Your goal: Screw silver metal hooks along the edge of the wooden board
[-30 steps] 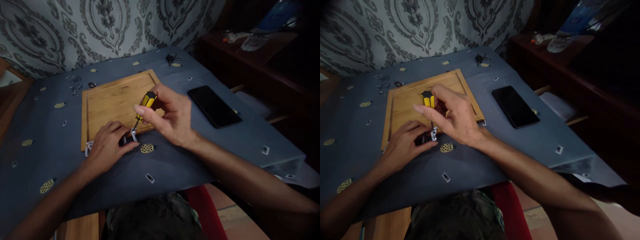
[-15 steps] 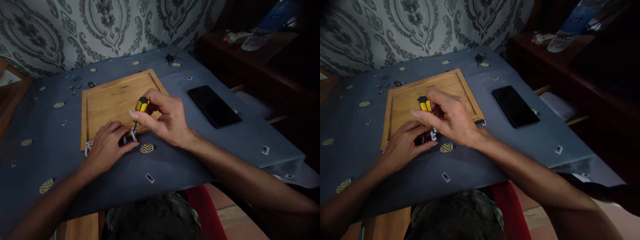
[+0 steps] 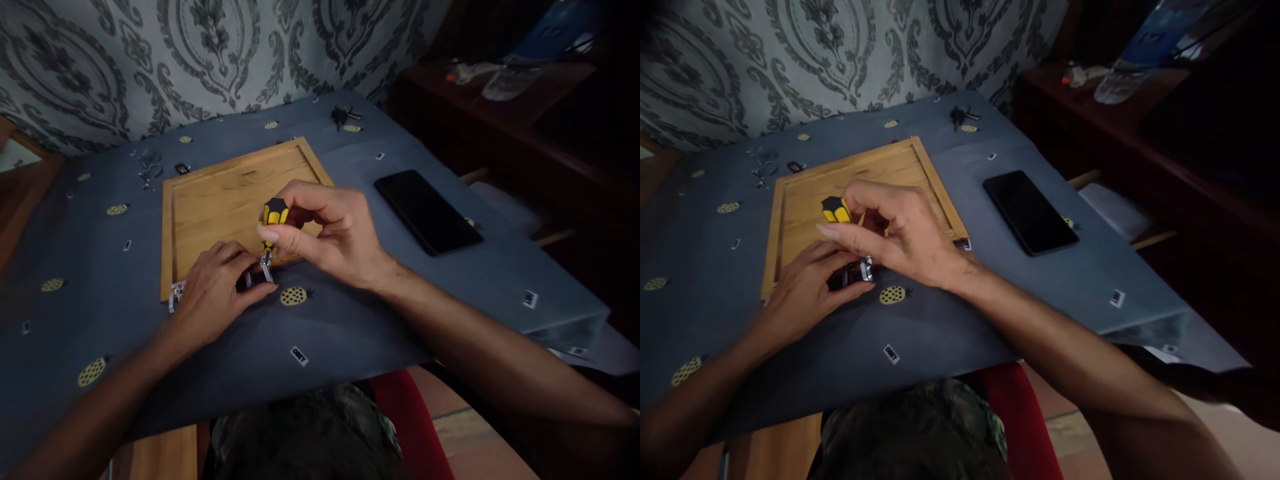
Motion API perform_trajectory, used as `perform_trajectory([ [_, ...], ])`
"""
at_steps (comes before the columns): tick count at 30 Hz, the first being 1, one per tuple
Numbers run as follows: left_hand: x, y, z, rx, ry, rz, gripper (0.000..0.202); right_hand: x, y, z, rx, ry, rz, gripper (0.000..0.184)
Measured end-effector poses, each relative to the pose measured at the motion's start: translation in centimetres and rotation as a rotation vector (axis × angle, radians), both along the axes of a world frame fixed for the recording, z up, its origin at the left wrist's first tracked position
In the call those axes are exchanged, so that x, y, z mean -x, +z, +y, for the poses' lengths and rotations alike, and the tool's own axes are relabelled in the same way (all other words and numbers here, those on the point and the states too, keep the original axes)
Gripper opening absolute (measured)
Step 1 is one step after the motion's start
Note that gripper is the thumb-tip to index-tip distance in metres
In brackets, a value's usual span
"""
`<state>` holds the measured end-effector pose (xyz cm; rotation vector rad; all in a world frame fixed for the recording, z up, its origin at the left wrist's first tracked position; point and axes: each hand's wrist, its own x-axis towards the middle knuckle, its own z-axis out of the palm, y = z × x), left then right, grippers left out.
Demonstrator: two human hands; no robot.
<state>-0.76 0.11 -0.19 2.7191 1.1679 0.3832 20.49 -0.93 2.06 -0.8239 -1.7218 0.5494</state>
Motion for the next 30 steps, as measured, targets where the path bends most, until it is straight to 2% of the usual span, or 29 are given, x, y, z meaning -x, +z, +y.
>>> perform_trajectory([
  [7, 0.12, -0.09, 0.08, -0.023, -0.008, -0.001, 0.031, 0.62, -0.71, -0.12, -0.156, -0.179, -0.024, 0.04],
  [12, 0.08, -0.05, 0.07, -0.038, -0.017, -0.009, 0.031, 0.7, -0.08, -0.65, -0.108, -0.315, 0.146, 0.038],
  [14, 0.1, -0.06, 0.06, -0.038, -0.024, -0.011, 0.031, 0.73, 0.09, -0.76, -0.078, -0.319, 0.179, 0.038],
  [19, 0.22, -0.15, 0.05, -0.047, -0.018, -0.003, 0.031, 0.68, -0.34, -0.52, -0.066, -0.231, 0.137, 0.038],
  [30, 0.15, -0.12, -0.01, -0.028, -0.002, 0.007, 0.027, 0.74, -0.81, -0.29, -0.121, -0.237, 0.028, 0.032],
])
